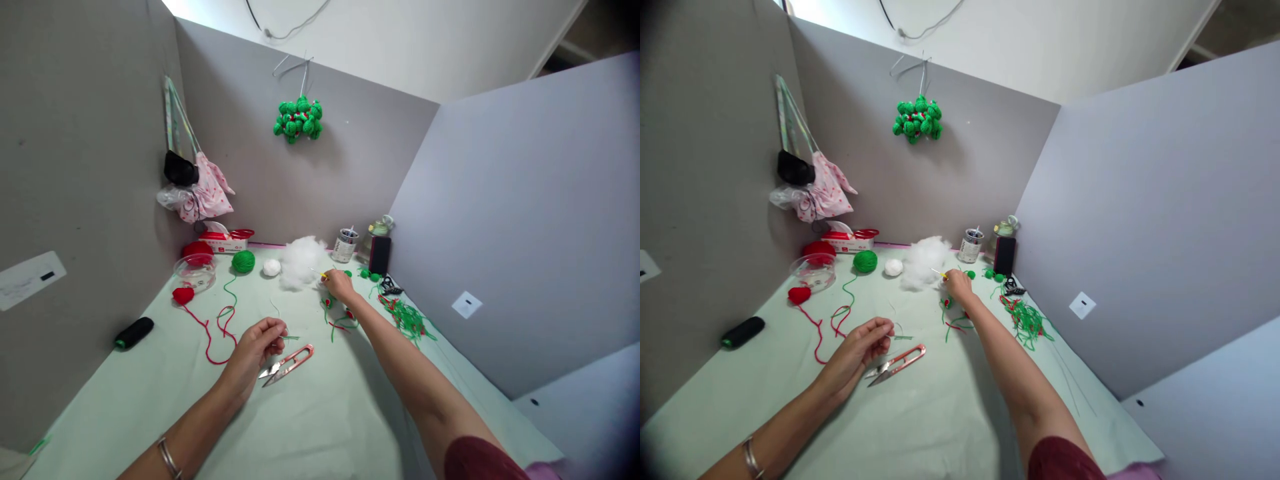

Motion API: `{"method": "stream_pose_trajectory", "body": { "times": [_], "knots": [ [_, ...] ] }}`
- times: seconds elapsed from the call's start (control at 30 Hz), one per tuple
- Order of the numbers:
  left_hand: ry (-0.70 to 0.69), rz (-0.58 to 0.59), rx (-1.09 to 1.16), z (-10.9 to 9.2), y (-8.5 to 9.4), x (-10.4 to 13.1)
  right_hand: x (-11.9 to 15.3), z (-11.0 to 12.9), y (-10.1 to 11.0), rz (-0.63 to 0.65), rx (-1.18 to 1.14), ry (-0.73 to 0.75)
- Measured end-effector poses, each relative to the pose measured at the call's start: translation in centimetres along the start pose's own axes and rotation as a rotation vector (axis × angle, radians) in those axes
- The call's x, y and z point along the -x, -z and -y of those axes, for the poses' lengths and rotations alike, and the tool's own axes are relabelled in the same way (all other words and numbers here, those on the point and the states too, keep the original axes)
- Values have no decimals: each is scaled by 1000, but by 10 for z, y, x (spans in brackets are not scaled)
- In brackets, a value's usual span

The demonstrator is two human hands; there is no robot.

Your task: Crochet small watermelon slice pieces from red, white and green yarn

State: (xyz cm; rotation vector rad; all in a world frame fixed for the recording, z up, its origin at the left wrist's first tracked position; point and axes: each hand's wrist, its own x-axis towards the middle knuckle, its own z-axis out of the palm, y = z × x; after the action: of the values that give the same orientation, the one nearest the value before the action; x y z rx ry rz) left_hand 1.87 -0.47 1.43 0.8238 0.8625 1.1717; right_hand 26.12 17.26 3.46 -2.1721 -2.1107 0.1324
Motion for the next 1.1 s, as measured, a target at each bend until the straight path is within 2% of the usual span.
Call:
{"method": "stream_pose_trajectory", "body": {
  "times": [0.2, 0.33, 0.53, 0.7, 0.87, 1.0, 1.1],
  "knots": [
    [11, 8, -8, -3, -1, 1, -4, 4, -12, 28, 86, 88],
    [10, 7, -13, -4, -2, 2, -6, 2, -11, 32, 2, 102],
    [24, 8, -21, -5, -3, 3, -11, -12, -4, 10, -404, 23],
    [45, 19, -24, -5, -3, 3, -2, -18, 6, 76, -811, -7],
    [32, 22, -13, -6, -4, 3, 34, -5, 20, 172, -1098, 84],
    [21, 24, 15, -6, -6, 4, 89, 18, 21, 206, -1217, 213],
    [25, 44, 37, -7, -8, 6, 131, 36, 18, 169, -1231, 292]
  ]
}}
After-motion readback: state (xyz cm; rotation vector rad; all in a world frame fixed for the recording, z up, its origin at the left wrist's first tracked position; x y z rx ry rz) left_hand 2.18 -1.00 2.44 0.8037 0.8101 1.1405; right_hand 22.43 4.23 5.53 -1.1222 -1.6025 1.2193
